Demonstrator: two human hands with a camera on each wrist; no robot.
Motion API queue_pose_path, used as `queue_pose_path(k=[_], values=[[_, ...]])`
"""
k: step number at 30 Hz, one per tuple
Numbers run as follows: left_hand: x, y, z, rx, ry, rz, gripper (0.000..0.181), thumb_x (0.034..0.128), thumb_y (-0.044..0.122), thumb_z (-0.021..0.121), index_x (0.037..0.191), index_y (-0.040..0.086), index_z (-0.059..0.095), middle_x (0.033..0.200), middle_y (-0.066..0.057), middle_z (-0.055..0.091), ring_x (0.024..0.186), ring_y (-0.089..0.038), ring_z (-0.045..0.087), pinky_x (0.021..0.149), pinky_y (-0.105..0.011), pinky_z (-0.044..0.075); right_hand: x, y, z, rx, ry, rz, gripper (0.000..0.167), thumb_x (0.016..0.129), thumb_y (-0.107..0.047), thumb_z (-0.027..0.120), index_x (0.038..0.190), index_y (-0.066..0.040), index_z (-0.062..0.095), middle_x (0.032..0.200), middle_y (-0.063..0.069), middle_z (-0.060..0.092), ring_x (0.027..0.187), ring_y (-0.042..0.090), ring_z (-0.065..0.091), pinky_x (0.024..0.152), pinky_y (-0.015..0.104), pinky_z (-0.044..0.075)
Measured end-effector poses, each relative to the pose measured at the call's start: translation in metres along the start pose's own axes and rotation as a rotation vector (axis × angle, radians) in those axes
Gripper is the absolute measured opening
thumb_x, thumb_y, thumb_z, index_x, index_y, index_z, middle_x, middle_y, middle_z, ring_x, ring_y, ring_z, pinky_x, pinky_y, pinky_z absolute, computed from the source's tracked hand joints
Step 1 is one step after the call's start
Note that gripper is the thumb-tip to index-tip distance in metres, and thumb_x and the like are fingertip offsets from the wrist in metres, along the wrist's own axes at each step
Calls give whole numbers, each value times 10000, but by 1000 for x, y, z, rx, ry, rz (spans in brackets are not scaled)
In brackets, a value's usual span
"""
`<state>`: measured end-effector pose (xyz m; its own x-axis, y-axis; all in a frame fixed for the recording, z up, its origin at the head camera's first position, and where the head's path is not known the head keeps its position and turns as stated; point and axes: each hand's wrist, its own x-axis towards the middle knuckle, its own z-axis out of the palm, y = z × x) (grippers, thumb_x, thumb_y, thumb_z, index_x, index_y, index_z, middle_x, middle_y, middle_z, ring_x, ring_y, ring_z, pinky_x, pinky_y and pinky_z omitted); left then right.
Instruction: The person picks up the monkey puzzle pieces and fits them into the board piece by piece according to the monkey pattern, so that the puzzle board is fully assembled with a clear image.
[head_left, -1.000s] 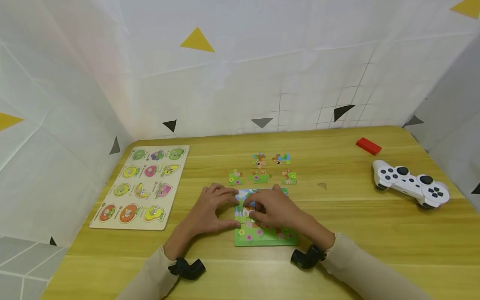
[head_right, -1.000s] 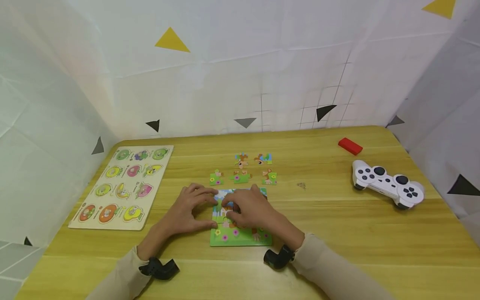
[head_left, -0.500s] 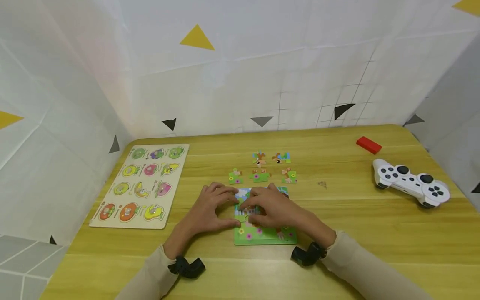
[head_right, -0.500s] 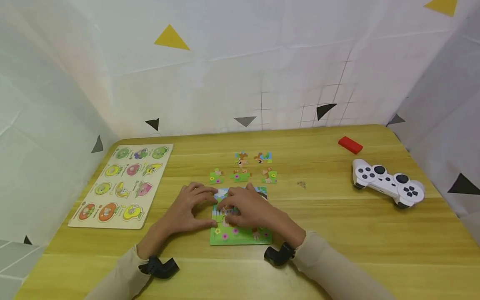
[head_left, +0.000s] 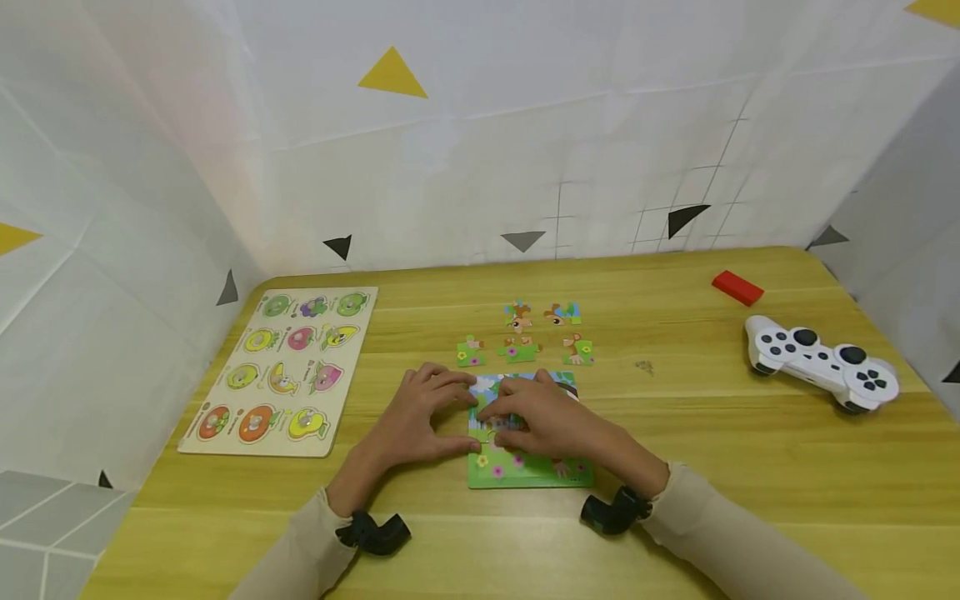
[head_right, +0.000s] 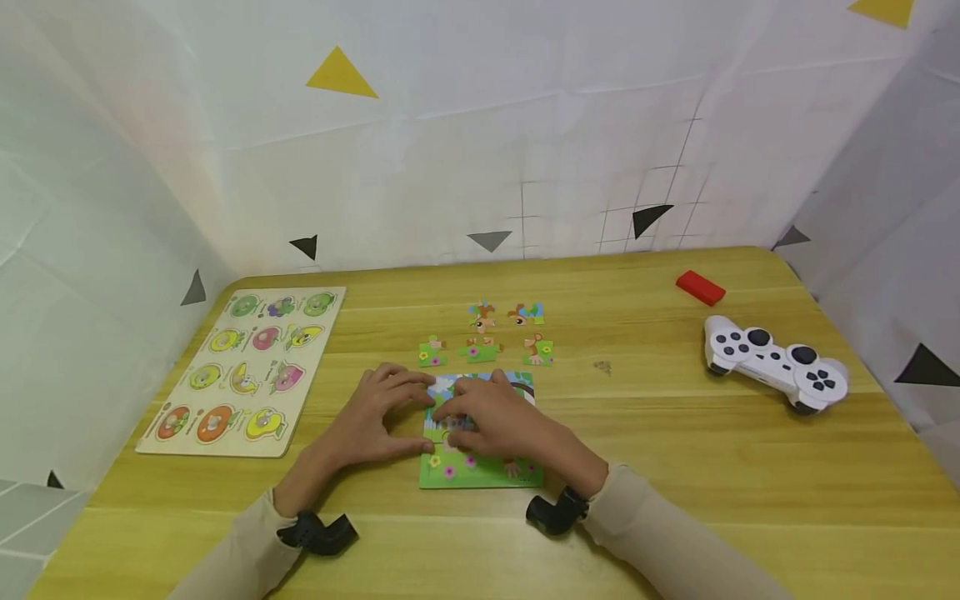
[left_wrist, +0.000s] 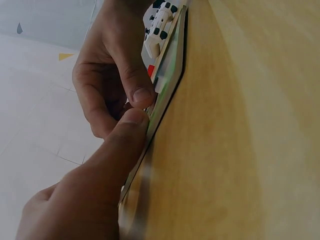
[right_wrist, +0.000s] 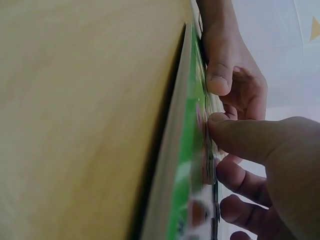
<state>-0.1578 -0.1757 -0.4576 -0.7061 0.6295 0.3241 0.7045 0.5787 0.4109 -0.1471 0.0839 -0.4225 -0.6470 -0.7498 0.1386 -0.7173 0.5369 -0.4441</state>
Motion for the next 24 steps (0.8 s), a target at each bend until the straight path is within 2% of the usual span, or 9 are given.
queue_pose_path(k=[8,24], values=[[0,-2,1,18,7,7,309,897,532,705,1122,319,698,1389,83,623,1241,-143,503,956,-439,358,0,0,-1,29,-5,14,276,917,-310,763,1188,-255,766,851,-59,556,685,27,369,729,330,204],[0,-1,1,12,7,16,283,903,497,708,1117,313,697,1390,72,624,1229,-159,506,948,-442,359,0,1,-1,20,-5,-10,308,905,-326,773,1207,-267,750,860,-73,555,713,35,365,736,332,203]])
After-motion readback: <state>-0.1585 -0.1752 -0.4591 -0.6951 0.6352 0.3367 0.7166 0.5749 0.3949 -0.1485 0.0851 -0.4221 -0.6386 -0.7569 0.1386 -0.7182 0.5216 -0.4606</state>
